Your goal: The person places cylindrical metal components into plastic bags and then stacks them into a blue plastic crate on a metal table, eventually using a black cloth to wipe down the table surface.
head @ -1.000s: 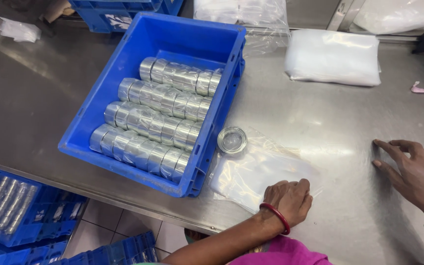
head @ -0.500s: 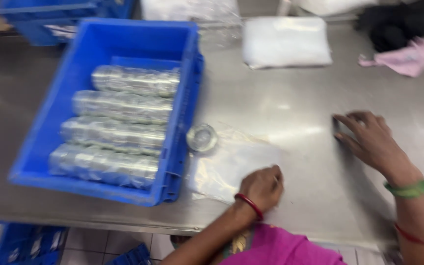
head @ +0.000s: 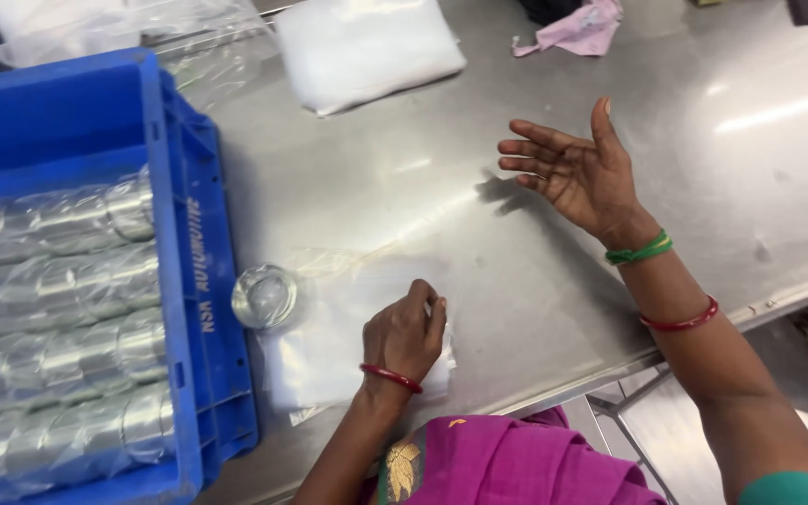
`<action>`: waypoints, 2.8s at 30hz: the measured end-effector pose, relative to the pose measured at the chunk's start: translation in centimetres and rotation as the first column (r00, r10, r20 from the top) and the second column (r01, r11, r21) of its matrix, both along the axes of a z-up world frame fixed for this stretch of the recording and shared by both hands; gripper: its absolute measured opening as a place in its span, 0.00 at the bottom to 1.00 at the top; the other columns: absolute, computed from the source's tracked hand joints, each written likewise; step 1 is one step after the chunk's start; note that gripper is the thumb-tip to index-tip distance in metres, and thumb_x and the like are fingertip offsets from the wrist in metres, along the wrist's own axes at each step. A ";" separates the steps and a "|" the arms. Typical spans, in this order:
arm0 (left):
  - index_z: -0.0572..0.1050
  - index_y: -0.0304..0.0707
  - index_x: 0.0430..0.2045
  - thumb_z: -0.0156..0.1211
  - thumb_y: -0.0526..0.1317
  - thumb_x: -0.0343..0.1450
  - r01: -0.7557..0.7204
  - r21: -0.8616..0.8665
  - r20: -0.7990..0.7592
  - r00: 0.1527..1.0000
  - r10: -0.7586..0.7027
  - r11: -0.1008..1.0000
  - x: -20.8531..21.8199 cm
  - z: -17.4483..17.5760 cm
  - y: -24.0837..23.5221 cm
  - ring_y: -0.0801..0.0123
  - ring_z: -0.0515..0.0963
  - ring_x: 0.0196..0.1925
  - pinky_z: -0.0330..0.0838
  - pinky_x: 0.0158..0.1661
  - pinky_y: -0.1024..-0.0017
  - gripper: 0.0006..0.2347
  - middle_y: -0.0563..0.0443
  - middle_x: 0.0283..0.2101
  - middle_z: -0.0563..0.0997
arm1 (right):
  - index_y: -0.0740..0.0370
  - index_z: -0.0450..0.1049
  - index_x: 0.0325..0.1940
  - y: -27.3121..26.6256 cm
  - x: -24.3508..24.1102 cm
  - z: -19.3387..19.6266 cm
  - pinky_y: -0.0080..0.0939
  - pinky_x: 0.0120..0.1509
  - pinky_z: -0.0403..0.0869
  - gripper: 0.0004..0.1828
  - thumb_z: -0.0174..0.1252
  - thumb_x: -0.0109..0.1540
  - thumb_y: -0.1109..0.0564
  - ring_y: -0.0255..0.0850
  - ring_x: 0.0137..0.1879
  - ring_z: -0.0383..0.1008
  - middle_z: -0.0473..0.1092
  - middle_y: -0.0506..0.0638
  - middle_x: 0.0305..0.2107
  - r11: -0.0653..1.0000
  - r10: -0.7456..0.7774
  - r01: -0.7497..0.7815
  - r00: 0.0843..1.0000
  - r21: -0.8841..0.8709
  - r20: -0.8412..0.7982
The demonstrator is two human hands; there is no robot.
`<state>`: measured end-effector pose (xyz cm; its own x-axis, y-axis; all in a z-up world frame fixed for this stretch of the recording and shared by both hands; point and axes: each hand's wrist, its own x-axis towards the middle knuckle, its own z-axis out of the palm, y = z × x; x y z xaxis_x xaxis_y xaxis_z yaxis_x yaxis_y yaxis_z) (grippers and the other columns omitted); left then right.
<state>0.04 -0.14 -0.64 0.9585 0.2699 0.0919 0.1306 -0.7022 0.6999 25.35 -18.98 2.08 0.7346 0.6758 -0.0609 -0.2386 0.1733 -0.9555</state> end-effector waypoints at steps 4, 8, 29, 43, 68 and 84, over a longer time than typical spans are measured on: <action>0.72 0.38 0.28 0.57 0.40 0.74 -0.015 0.005 -0.021 1.000 0.016 1.000 -0.1 0.0 -0.2 0.60 0.80 0.19 0.71 0.22 0.62 0.07 0.49 0.17 0.79 | 0.73 0.65 0.73 -0.5 0.7 -0.4 0.47 0.66 0.75 0.56 0.30 0.67 0.20 0.53 0.64 0.75 0.72 0.66 0.57 0.986 0.069 -0.041 0.982 0.159 -0.175; 0.73 0.38 0.28 0.57 0.40 0.74 -0.013 0.023 -0.025 1.000 0.014 1.000 -0.1 -0.1 -0.3 0.61 0.80 0.19 0.70 0.21 0.62 0.07 0.50 0.17 0.78 | 0.73 0.66 0.73 -0.6 0.8 -0.7 0.47 0.66 0.76 0.55 0.30 0.68 0.20 0.54 0.63 0.75 0.72 0.66 0.58 0.981 0.088 -0.053 0.979 0.185 -0.186; 0.72 0.38 0.30 0.56 0.41 0.75 0.002 0.042 -0.046 0.999 0.000 0.999 -0.2 -0.2 -0.6 0.63 0.80 0.20 0.71 0.21 0.64 0.07 0.50 0.19 0.80 | 0.70 0.75 0.60 -0.5 1.2 -1.0 0.39 0.53 0.78 0.39 0.42 0.71 0.30 0.44 0.47 0.79 0.78 0.59 0.41 1.000 0.007 -0.001 0.973 0.028 -0.229; 0.71 0.38 0.28 0.55 0.41 0.76 -0.020 0.081 0.041 0.999 0.017 0.997 0.0 -0.1 -0.6 0.61 0.78 0.19 0.70 0.20 0.62 0.09 0.48 0.18 0.78 | 0.53 0.73 0.32 -0.3 1.0 -1.5 0.34 0.43 0.76 0.15 0.57 0.70 0.46 0.36 0.38 0.78 0.77 0.49 0.31 0.984 -0.108 0.071 0.967 -0.164 -0.233; 0.71 0.40 0.20 0.54 0.42 0.76 0.199 0.242 0.122 0.965 -0.233 0.950 2.6 -0.9 0.0 0.56 0.76 0.15 0.68 0.15 0.61 0.12 0.47 0.16 0.77 | 0.54 0.74 0.45 -2.8 8.3 -1.4 0.32 0.42 0.72 0.11 0.59 0.65 0.46 0.34 0.42 0.73 0.73 0.47 0.39 0.689 -0.619 0.697 0.708 -0.198 0.340; 0.71 0.39 0.20 0.55 0.40 0.75 0.213 0.140 0.138 0.963 -0.232 0.967 2.6 -1.1 1.0 0.57 0.78 0.16 0.69 0.17 0.61 0.12 0.47 0.17 0.77 | 0.61 0.78 0.45 6.7 22.7 1.0 0.54 0.55 0.72 0.06 0.58 0.66 0.60 0.54 0.50 0.73 0.73 0.57 0.41 0.432 0.195 0.867 0.179 -0.248 0.964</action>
<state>2.59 0.89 -1.71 0.9652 0.0285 0.2599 -0.1401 -0.7831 0.6060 48.05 -12.31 3.05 0.7456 0.3817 0.5462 0.5520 -0.8129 -0.1855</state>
